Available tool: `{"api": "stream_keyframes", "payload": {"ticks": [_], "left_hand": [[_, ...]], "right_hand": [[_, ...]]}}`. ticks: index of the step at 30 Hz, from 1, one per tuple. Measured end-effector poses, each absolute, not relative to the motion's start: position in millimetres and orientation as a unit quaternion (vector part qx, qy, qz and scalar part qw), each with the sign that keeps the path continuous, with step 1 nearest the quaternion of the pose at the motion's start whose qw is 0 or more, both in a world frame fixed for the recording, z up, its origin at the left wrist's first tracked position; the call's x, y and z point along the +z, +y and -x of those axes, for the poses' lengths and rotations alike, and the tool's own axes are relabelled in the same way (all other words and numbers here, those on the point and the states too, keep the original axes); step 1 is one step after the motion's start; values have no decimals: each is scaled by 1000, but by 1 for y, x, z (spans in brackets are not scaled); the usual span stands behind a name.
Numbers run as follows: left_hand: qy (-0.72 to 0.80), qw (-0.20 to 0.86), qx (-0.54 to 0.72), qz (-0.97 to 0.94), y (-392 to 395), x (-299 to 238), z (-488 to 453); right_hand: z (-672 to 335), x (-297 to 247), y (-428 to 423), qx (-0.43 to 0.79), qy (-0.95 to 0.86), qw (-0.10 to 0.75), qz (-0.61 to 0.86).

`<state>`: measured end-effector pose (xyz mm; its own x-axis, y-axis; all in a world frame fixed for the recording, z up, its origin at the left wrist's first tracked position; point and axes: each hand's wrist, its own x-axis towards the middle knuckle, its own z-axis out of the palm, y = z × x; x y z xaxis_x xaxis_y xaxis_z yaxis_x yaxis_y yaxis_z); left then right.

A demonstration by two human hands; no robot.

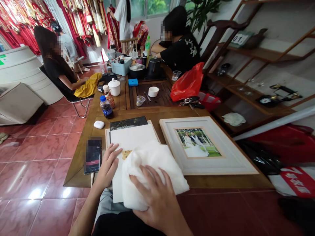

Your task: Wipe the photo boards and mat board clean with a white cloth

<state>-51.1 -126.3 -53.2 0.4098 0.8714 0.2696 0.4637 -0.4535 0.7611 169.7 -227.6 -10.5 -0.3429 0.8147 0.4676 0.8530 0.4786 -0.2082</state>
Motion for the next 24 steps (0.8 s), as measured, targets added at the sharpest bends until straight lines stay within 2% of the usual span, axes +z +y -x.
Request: {"api": "stream_keyframes", "payload": {"ticks": [9, 15, 20, 24], "left_hand": [[426, 304, 334, -784, -127, -52, 50], [428, 308, 338, -780, -127, -51, 49], [420, 316, 330, -784, -126, -52, 51], [427, 311, 330, -783, -127, -51, 51]], "right_hand": [[-200, -15, -237, -69, -815, 206, 537], [-160, -13, -237, -30, -833, 247, 494], [-137, -9, -236, -19, -863, 224, 452], [-148, -11, -236, -15, -853, 240, 464]]}}
